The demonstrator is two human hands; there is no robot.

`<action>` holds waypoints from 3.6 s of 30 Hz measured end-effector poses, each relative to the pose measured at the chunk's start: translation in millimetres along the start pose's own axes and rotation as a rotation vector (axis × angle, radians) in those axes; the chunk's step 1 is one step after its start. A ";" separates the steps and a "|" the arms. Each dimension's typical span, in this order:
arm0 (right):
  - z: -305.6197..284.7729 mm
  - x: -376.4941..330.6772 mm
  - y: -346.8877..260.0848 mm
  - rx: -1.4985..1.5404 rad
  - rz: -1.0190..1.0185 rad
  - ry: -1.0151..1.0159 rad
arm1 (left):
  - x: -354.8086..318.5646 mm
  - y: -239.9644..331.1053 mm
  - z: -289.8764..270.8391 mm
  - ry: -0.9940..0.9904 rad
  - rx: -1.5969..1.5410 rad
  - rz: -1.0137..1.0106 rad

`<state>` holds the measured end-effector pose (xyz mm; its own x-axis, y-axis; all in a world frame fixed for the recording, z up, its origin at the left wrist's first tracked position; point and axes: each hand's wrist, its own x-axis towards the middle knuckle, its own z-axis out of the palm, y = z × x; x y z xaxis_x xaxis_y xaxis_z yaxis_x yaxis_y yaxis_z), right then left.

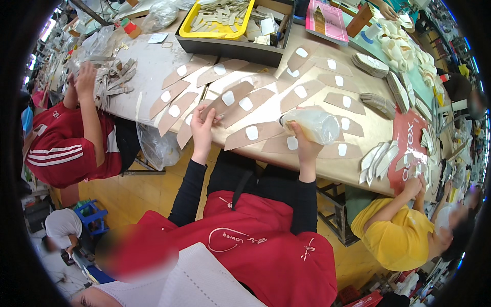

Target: The person applies glue from a squeeze bottle onto small white patches on brown cardboard pieces laid out on a table. They then press the glued areas with their fingers and arrange the pieces into neat rows.

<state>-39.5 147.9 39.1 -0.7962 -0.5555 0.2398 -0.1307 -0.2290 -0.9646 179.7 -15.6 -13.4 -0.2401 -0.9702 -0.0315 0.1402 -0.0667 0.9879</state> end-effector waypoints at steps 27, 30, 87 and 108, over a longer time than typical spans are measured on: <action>84.0 32.7 15.6 -0.303 -0.126 -0.356 | -5.1 -8.6 14.9 -0.440 0.734 0.619; 89.3 33.4 28.0 -0.423 -0.174 -0.363 | -5.5 -8.6 17.1 -0.420 0.717 0.614; 57.8 37.4 30.8 -0.284 -0.273 -0.635 | -9.8 -6.6 19.1 -0.379 0.737 0.573; 69.0 48.5 36.4 -0.335 -0.228 -0.514 | -8.7 -5.1 19.9 -0.376 0.735 0.598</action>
<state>-42.1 57.5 23.1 -0.3541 -0.8526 0.3844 -0.5060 -0.1711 -0.8454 161.9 -2.2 -15.1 -0.6281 -0.6532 0.4228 -0.2583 0.6876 0.6786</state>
